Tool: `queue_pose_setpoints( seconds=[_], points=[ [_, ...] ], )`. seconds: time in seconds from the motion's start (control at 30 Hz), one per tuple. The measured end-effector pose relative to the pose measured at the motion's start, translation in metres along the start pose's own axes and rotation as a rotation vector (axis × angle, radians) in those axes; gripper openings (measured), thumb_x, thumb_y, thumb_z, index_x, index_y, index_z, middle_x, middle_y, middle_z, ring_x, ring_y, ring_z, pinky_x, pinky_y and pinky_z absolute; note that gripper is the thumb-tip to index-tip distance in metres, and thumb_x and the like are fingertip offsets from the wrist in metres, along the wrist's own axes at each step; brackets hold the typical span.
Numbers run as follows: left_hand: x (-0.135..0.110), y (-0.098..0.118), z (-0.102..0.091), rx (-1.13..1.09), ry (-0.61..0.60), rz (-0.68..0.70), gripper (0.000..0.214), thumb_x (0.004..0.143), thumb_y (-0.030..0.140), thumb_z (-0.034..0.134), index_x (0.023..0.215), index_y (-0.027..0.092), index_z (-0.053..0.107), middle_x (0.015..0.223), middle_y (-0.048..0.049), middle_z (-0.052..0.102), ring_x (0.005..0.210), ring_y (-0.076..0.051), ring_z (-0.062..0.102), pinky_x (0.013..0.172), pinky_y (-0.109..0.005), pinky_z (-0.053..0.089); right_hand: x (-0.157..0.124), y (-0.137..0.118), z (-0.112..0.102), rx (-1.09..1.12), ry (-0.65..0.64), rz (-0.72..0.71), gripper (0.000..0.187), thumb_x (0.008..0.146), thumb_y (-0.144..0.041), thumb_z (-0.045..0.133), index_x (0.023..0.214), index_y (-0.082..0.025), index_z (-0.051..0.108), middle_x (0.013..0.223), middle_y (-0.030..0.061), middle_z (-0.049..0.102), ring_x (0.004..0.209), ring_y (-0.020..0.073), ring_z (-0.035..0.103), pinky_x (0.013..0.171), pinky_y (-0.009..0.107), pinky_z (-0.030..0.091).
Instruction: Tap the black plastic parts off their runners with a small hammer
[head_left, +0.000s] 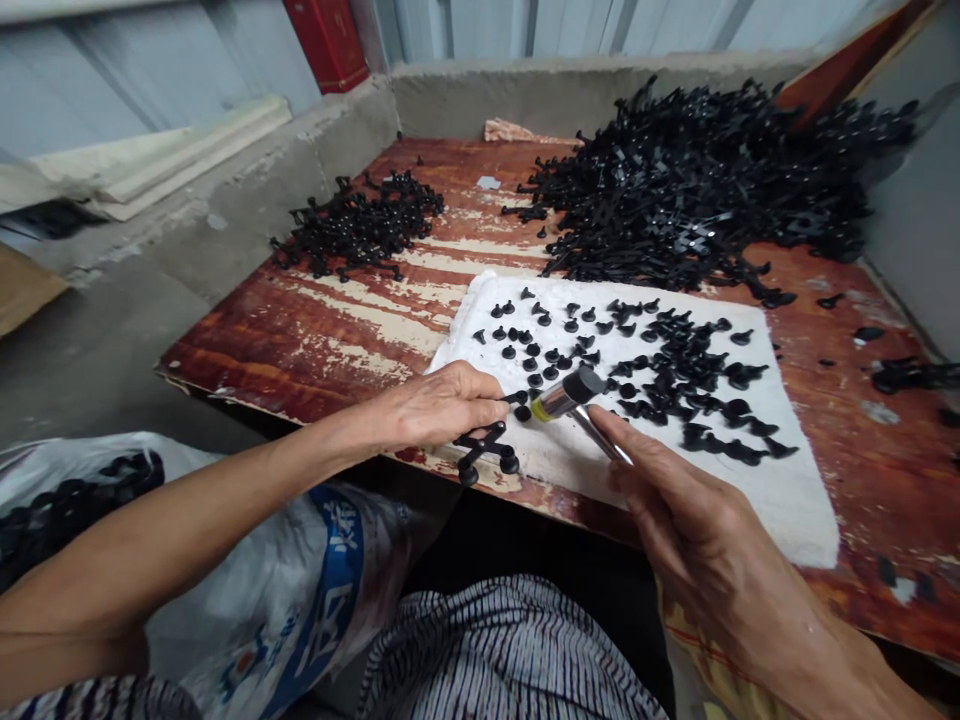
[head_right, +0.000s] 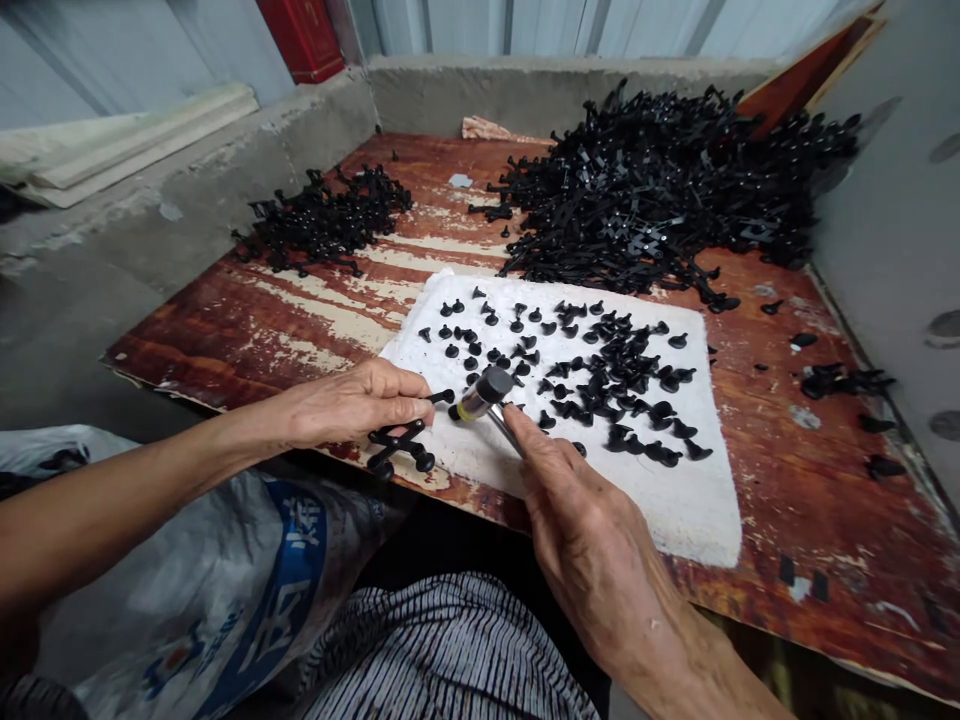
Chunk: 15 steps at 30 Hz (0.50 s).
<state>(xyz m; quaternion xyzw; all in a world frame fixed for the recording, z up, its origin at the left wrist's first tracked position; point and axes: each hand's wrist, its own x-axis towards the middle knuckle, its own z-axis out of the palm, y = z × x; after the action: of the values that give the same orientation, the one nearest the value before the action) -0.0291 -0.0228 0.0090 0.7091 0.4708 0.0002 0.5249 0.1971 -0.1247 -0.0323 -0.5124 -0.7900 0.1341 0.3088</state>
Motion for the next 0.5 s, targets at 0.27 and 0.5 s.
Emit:
queue_pose_setpoints(
  seconds=[0.27,0.5],
  points=[
    [0.003,-0.0028,0.0043,0.078,0.009,0.067,0.027,0.086,0.029,0.047,0.062,0.017,0.044,0.056,0.0055,0.043,0.047,-0.006,0.034,0.046,-0.02,0.027,-0.0113,0.0077,0.0036,-0.003,0.023,0.03,0.044,0.093,-0.012,0.04,0.136,-0.011,0.05,0.117,0.0164,0.067,0.098,0.0185,0.069,0.08,0.027,0.058],
    [0.0024,-0.0021,0.0046,0.159,0.032,0.068,0.025,0.087,0.029,0.045,0.065,0.017,0.046,0.057,0.0051,0.043,0.049,-0.006,0.035,0.047,-0.021,0.027,-0.0097,0.0049,0.0022,-0.002,0.02,0.039,0.044,0.093,-0.013,0.039,0.135,-0.012,0.052,0.112,0.0155,0.069,0.096,0.0184,0.069,0.079,0.028,0.058]
  ],
)
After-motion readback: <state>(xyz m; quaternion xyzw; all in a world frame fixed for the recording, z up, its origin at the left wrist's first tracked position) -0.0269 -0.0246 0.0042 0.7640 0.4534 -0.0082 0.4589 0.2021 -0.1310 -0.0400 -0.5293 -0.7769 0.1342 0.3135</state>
